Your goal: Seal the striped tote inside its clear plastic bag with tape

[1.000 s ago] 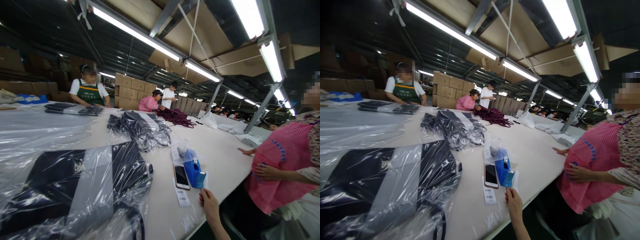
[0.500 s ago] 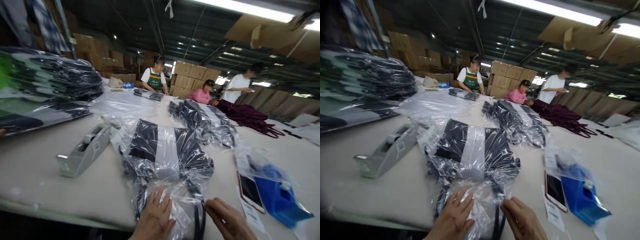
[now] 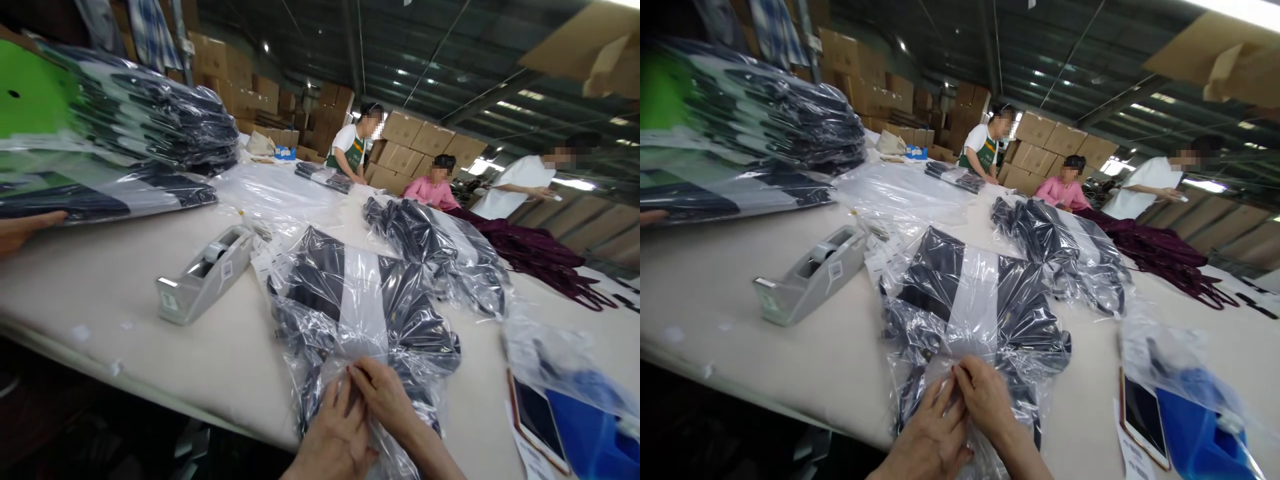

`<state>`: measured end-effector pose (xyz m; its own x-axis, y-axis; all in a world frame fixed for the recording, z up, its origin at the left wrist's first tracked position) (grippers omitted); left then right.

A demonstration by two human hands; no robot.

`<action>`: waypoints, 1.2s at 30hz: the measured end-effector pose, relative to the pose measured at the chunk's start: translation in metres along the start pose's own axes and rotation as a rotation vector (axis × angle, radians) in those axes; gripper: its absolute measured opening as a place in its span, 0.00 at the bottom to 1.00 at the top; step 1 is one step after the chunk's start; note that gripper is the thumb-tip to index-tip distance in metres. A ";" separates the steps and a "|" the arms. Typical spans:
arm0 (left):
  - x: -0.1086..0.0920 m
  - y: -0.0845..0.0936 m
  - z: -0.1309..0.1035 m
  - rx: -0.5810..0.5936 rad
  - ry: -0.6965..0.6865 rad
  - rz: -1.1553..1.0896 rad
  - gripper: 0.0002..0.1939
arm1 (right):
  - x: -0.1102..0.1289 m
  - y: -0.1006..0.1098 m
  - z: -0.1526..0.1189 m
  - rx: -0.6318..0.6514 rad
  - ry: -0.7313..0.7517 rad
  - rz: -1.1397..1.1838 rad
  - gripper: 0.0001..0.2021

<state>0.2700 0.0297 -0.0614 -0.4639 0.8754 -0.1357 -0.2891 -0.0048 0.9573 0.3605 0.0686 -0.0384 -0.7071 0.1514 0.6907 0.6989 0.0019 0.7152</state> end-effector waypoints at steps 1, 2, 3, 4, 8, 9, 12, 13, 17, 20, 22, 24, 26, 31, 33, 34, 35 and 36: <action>0.000 0.001 0.000 0.015 -0.003 -0.004 0.29 | -0.001 -0.001 0.001 -0.007 -0.030 -0.002 0.15; 0.000 0.002 0.001 0.028 -0.005 -0.007 0.29 | -0.002 -0.001 0.001 -0.013 -0.062 -0.003 0.15; 0.000 0.003 0.001 0.037 -0.006 -0.009 0.29 | -0.002 -0.001 0.002 -0.019 -0.093 -0.006 0.15; -0.001 0.004 0.002 0.042 -0.009 -0.011 0.29 | -0.001 -0.002 0.003 -0.026 -0.120 -0.010 0.14; -0.002 -0.010 0.002 0.043 0.013 -0.013 0.31 | 0.001 -0.003 0.008 -0.058 -0.212 -0.026 0.13; -0.003 -0.016 0.001 0.039 0.029 -0.004 0.32 | 0.001 -0.004 0.010 -0.065 -0.225 -0.024 0.13; -0.004 -0.032 -0.001 0.009 0.054 0.030 0.33 | 0.002 -0.005 0.013 -0.083 -0.248 0.005 0.14; -0.004 -0.036 -0.002 0.001 0.048 0.039 0.33 | 0.002 -0.006 0.014 -0.088 -0.255 0.016 0.14; -0.006 -0.039 -0.002 0.029 0.043 0.060 0.31 | 0.003 -0.006 0.014 -0.124 -0.297 -0.032 0.16; -0.005 -0.031 -0.002 0.057 0.103 0.085 0.29 | 0.006 -0.006 0.014 -0.146 -0.321 -0.101 0.18; -0.005 -0.023 -0.002 0.054 0.116 0.098 0.28 | 0.008 -0.006 0.014 -0.123 -0.311 -0.131 0.17; -0.005 -0.017 -0.003 0.044 0.120 0.100 0.28 | 0.011 -0.006 0.016 -0.080 -0.288 -0.155 0.14; -0.004 -0.012 -0.003 0.029 0.117 0.088 0.28 | 0.013 -0.005 0.017 -0.040 -0.265 -0.167 0.09; 0.001 -0.005 -0.004 0.005 0.096 0.040 0.29 | 0.018 -0.002 0.018 -0.027 -0.243 -0.196 0.10; 0.002 -0.003 -0.003 0.025 0.044 0.004 0.29 | 0.019 -0.001 0.018 -0.053 -0.249 -0.210 0.10; 0.002 -0.002 -0.003 0.042 0.017 -0.016 0.29 | 0.019 -0.001 0.018 -0.066 -0.253 -0.215 0.10; 0.002 -0.002 -0.002 0.064 -0.001 -0.034 0.29 | 0.019 -0.001 0.018 -0.077 -0.258 -0.220 0.10; 0.002 -0.001 -0.001 0.086 -0.007 -0.049 0.28 | 0.019 0.000 0.018 -0.085 -0.265 -0.222 0.10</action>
<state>0.2681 0.0312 -0.0629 -0.4455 0.8768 -0.1810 -0.2381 0.0789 0.9680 0.3486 0.0891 -0.0271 -0.7811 0.4073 0.4733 0.5116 -0.0171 0.8590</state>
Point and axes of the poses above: each hand's wrist, its own z-axis towards the middle knuckle, its own y-axis out of the back of the hand, x = y × z, the point moved 6 cm from there along z, towards the middle knuckle, and after that the axes turned 13 degrees about z, right-handed, at the moved point
